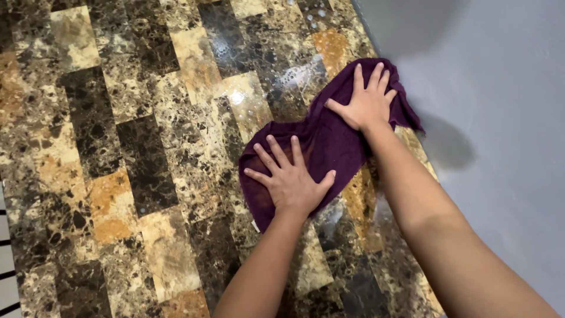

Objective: Clean the surface of the dining table using a sponge, soap, and a cloth.

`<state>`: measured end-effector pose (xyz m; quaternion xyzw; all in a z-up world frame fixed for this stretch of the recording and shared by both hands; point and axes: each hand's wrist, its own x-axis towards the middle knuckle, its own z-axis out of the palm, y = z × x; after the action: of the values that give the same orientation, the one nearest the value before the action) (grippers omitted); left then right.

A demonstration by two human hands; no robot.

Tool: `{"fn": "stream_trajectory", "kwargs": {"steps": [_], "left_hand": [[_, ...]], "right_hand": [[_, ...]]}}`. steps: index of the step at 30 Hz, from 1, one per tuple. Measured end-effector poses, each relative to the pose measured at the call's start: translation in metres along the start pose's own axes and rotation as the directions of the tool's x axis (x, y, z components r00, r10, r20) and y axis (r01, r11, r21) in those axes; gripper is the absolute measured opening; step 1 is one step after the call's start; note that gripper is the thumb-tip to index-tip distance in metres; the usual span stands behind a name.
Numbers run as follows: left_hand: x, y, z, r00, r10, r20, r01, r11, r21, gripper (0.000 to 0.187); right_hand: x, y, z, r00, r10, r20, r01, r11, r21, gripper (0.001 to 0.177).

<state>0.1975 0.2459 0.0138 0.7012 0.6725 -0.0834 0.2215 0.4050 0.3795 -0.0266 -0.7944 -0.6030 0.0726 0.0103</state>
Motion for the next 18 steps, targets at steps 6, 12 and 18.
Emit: {"fn": "stream_trajectory", "kwargs": {"steps": [6,12,18], "left_hand": [[0.013,0.006,-0.011,1.0,-0.007,0.012,0.007,1.0,-0.009,0.122],[0.011,0.001,-0.021,0.999,0.006,0.043,-0.005,1.0,-0.015,0.133],[-0.004,-0.018,-0.009,0.996,0.086,-0.001,-0.086,0.995,-0.044,0.148]], "right_hand": [[0.033,0.008,0.002,0.949,-0.316,0.004,0.315,0.947,-0.057,0.114],[0.025,-0.019,0.016,0.691,-0.722,0.028,0.719,0.684,-0.122,0.096],[-0.037,-0.052,0.019,0.555,-0.831,0.038,0.825,0.545,-0.152,0.082]]}}
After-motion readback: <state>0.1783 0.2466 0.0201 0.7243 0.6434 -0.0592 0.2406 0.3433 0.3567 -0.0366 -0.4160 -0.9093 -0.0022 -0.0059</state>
